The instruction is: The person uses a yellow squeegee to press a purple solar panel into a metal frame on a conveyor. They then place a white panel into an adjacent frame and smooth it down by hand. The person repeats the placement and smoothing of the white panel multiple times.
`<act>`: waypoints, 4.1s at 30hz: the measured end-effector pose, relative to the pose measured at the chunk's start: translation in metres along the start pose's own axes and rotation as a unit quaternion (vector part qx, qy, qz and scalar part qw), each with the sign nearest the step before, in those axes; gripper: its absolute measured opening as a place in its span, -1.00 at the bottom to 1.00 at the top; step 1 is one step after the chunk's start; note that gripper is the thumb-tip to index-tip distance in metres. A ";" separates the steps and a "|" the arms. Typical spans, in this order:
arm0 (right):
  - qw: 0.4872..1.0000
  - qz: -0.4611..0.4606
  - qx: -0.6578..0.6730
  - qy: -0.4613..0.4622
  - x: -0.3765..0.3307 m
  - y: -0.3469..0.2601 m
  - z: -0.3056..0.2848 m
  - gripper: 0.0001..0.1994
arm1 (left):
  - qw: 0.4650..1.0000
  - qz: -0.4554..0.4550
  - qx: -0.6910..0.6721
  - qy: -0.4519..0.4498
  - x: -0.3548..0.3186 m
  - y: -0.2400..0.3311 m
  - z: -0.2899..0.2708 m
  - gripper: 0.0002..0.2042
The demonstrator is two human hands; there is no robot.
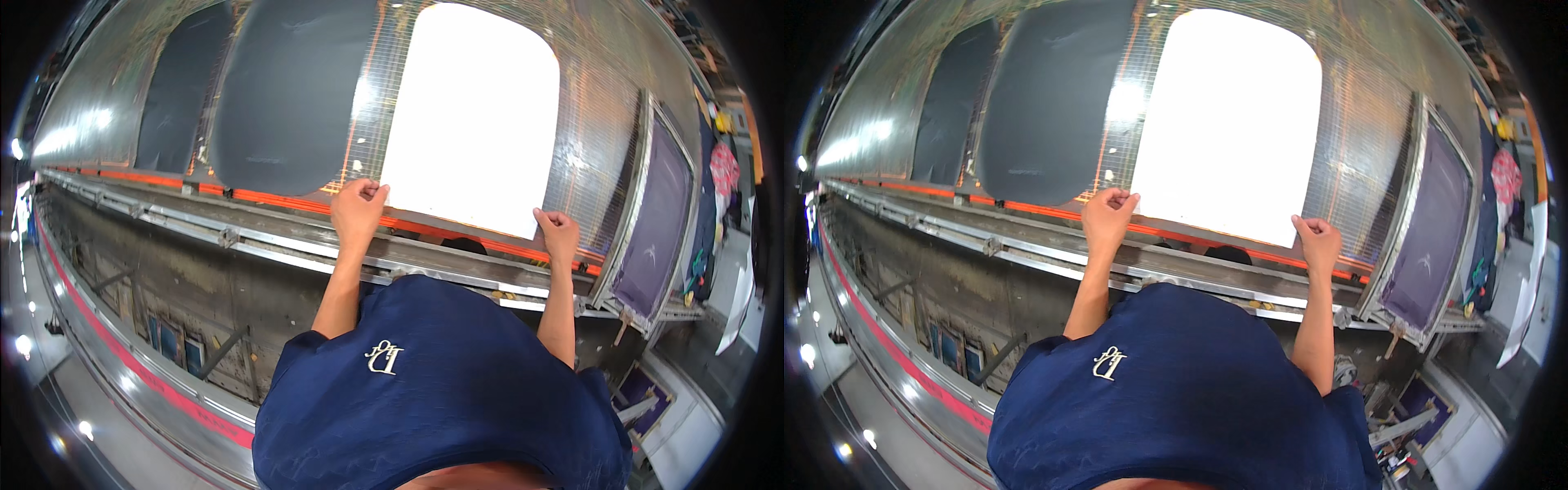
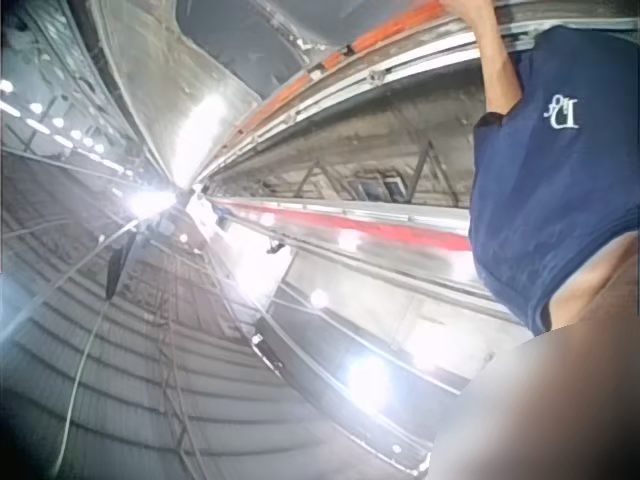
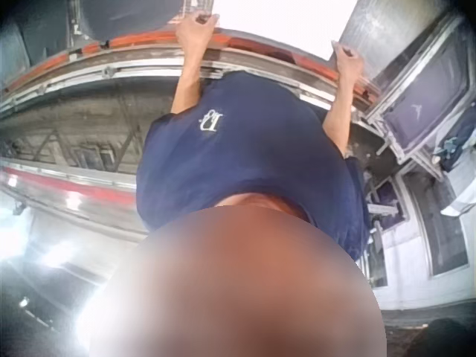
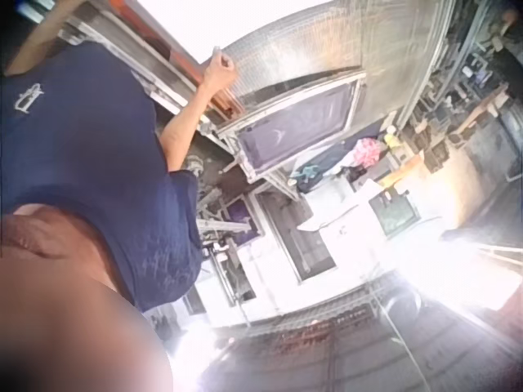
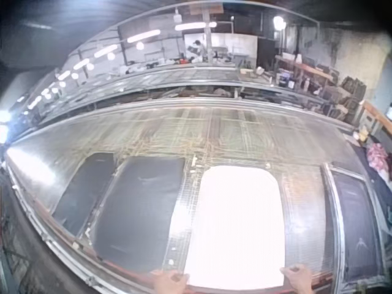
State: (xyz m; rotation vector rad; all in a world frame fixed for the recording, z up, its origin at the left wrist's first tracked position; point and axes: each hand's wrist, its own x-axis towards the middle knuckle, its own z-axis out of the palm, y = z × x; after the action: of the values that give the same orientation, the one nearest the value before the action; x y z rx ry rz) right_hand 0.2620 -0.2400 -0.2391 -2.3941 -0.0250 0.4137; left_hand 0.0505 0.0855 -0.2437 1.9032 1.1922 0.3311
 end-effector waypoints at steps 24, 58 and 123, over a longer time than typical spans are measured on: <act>0.998 0.051 0.034 0.017 -0.008 -0.005 -0.001 -0.68 | 0.999 0.003 0.006 -0.038 0.007 -0.004 0.000 -0.73; 1.000 0.014 0.025 0.011 -0.005 -0.008 -0.004 -0.68 | 1.000 -0.003 -0.011 -0.023 0.004 -0.004 0.000 -0.77; 0.949 -0.234 -0.193 0.090 -0.021 -0.045 0.018 -0.54 | 0.967 0.184 0.175 0.011 0.004 0.033 0.001 -0.83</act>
State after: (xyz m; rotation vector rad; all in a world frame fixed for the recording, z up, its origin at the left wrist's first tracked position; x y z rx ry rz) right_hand 0.2409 -0.1968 -0.2167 -2.6849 -0.6325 -0.0417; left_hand 0.0736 0.0824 -0.2198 2.4421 0.9492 0.3566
